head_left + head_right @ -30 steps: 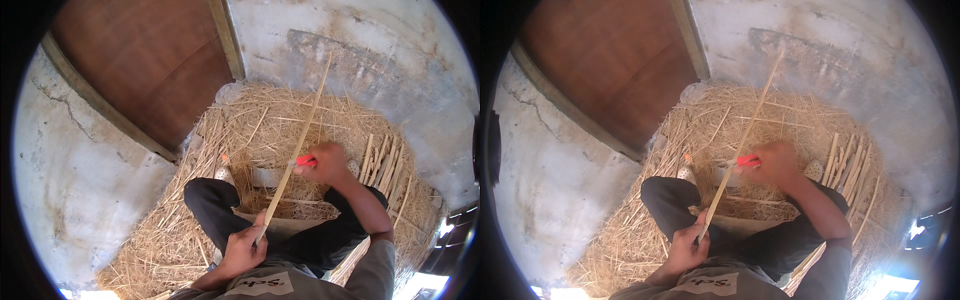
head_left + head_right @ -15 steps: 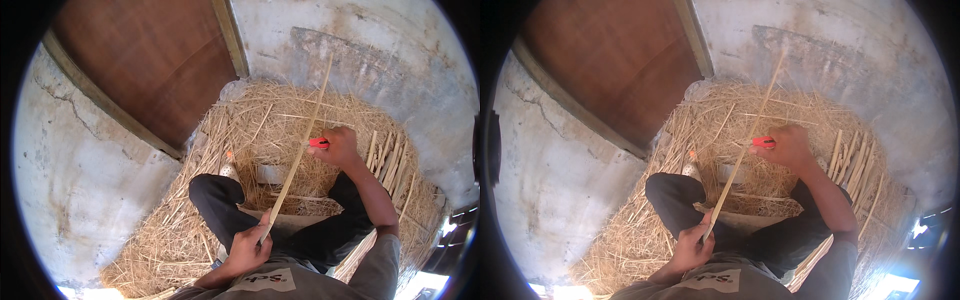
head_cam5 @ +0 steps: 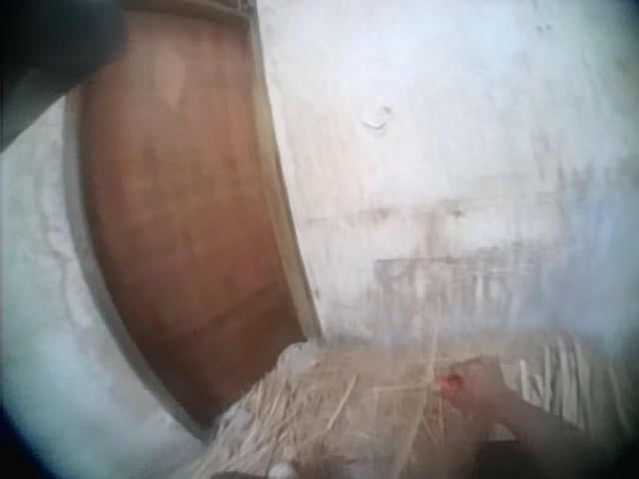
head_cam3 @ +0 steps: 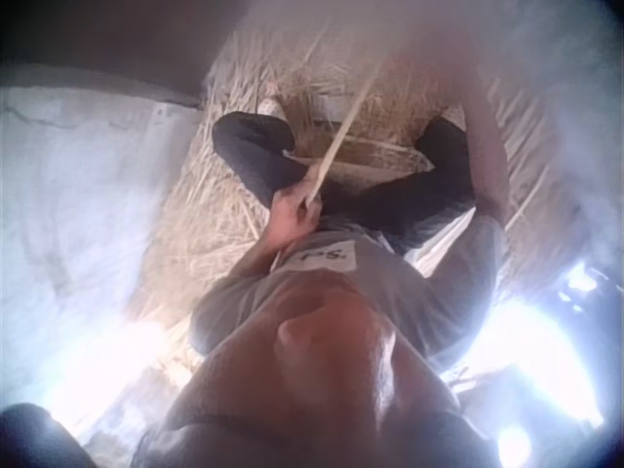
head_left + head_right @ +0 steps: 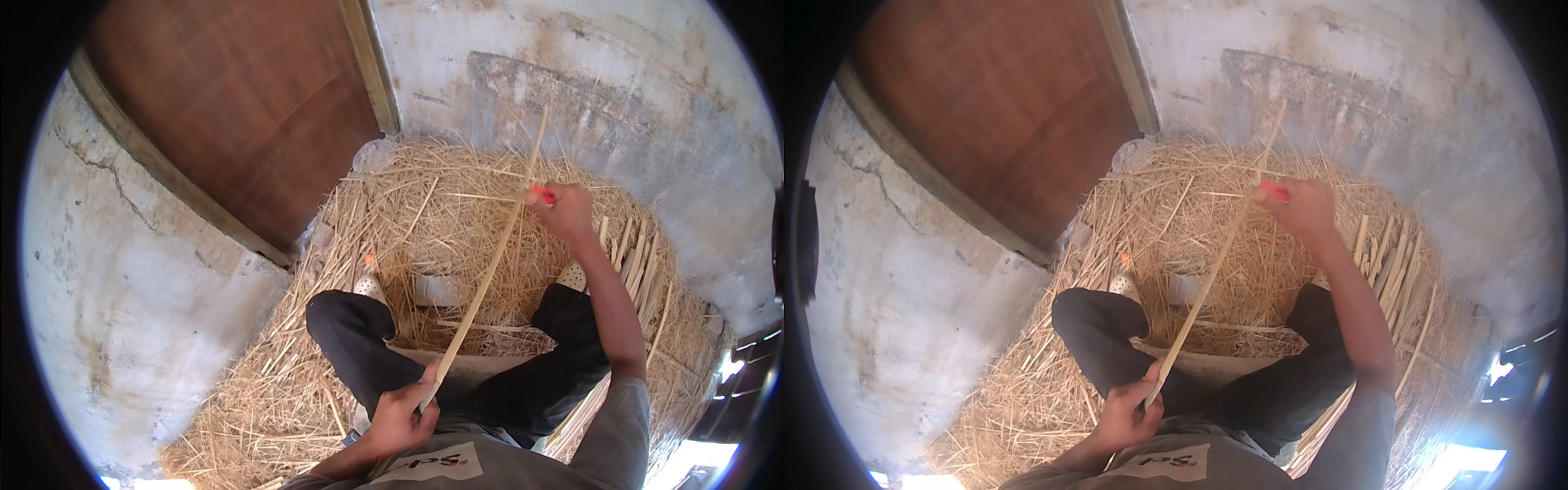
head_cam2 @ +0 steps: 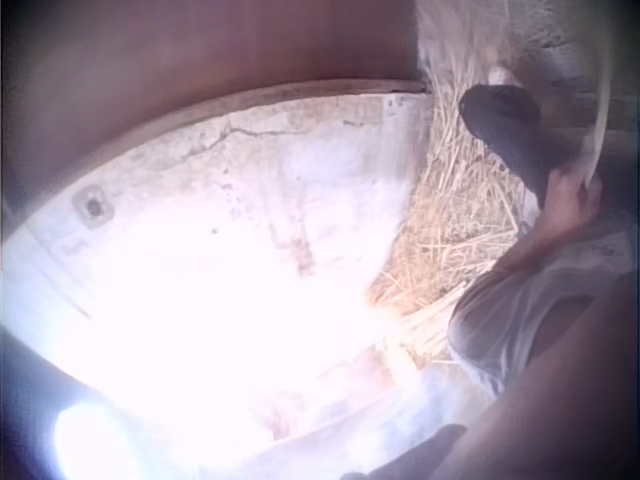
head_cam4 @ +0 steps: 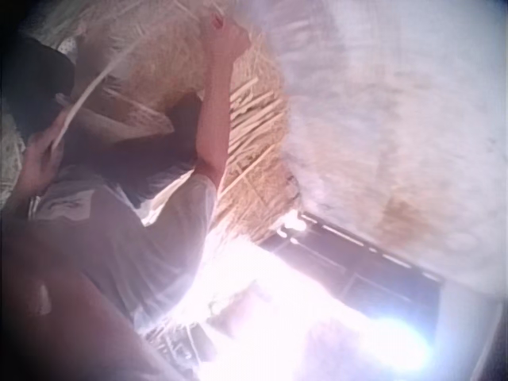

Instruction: The person sits on a bed of straw and uses a red utility knife to shave the surface of a long bamboo stick. They rotate the stick and scrape along its length to remove the outer layer, then switch to a machete to split the stick lengthwise.

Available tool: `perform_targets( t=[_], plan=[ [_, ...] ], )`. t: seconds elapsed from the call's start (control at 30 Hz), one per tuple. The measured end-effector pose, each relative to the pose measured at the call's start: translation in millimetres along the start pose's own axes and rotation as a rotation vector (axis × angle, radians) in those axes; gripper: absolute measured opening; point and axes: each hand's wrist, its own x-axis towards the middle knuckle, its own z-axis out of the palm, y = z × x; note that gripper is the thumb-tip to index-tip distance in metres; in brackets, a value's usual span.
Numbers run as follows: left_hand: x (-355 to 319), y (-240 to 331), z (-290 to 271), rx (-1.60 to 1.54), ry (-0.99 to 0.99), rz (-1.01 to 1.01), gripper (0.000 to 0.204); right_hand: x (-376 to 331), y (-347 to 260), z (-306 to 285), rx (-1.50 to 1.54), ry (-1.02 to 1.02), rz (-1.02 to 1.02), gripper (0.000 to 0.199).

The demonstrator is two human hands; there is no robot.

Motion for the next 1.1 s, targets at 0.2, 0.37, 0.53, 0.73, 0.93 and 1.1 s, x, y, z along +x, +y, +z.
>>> perform_targets(
  t=[0.2,0.37,0.53,0.73,0.93,1.1],
  plan=[
    [-15.1,-19.3,3.9,-0.027,-0.068,0.050,0.027,19.4,36.6,5.3,-0.200,0.015,0.079,0.063],
    [-37.6,-18.6,-5.7,-0.060,-0.190,-0.098,0.026,33.2,88.1,-4.9,-0.318,-0.124,0.276,0.068],
    [-62.4,-26.5,-8.4,-0.124,-0.287,-0.126,0.035,7.5,202.9,3.2,-0.268,-0.036,0.804,0.082],
    [-16.6,-32.2,-11.1,-0.596,-0.138,-0.344,0.040,2.7,159.0,10.7,-0.218,-0.259,0.659,0.080],
    [17.6,-20.8,1.2,-0.876,-0.207,-0.327,0.044,-31.6,-7.4,4.7,0.200,-0.190,-0.117,0.061],
    [13.0,-20.5,9.6,-0.959,-0.211,-0.337,0.045,-56.0,-66.8,-3.9,0.113,-0.322,-0.370,0.060]
  ],
)
